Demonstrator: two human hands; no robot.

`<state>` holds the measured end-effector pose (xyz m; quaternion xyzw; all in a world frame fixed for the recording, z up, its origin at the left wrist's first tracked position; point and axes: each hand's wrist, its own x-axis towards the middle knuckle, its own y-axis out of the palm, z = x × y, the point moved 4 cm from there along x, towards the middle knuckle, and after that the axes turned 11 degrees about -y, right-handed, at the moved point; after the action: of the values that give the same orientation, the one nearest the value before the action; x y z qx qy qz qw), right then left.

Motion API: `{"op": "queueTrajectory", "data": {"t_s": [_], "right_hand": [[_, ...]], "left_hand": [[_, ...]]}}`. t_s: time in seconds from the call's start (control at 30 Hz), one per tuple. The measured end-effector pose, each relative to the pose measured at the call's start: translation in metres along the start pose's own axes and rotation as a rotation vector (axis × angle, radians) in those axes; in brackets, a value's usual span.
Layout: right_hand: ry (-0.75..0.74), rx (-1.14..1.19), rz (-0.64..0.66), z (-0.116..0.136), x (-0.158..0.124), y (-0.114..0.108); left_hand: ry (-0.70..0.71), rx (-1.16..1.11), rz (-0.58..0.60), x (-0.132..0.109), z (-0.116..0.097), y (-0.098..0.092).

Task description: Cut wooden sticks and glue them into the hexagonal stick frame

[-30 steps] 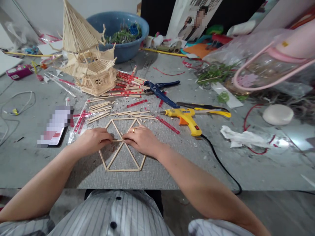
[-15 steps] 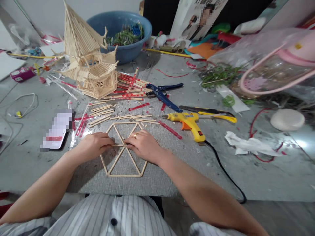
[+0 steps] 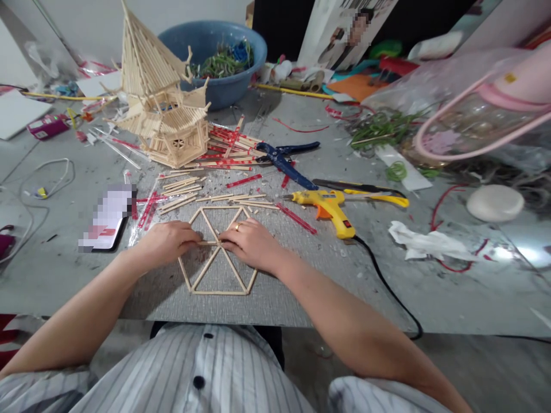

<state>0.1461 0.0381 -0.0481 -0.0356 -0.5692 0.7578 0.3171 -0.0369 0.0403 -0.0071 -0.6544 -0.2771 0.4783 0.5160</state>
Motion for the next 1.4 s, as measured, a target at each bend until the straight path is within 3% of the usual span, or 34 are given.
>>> {"op": "queueTrajectory", "data": {"t_s": [0.27, 0.47, 0.67, 1.03, 1.23, 1.4], "right_hand": [[0.051, 0.003, 0.022, -0.005, -0.001, -0.002], [0.075, 0.012, -0.083, -0.011, -0.005, -0.008], [-0.055, -0.021, -0.173, -0.001, -0.001, -0.007], [-0.042, -0.059, -0.089, 0.008, 0.006, -0.003], [-0.013, -0.075, -0.095, 0.008, 0.005, 0.0], [-0.025, -0.099, -0.112, 0.009, 0.003, 0.0]], "left_hand": [[-0.009, 0.05, -0.093, 0.001, 0.0, 0.002], [0.01, -0.028, -0.256, -0.001, 0.004, 0.012], [0.143, -0.118, -0.414, -0.001, 0.008, 0.021], [0.149, -0.237, -0.29, 0.007, 0.01, 0.022], [0.227, -0.359, -0.114, -0.003, 0.029, 0.004], [0.117, -0.403, -0.147, -0.008, 0.043, -0.008]]}}
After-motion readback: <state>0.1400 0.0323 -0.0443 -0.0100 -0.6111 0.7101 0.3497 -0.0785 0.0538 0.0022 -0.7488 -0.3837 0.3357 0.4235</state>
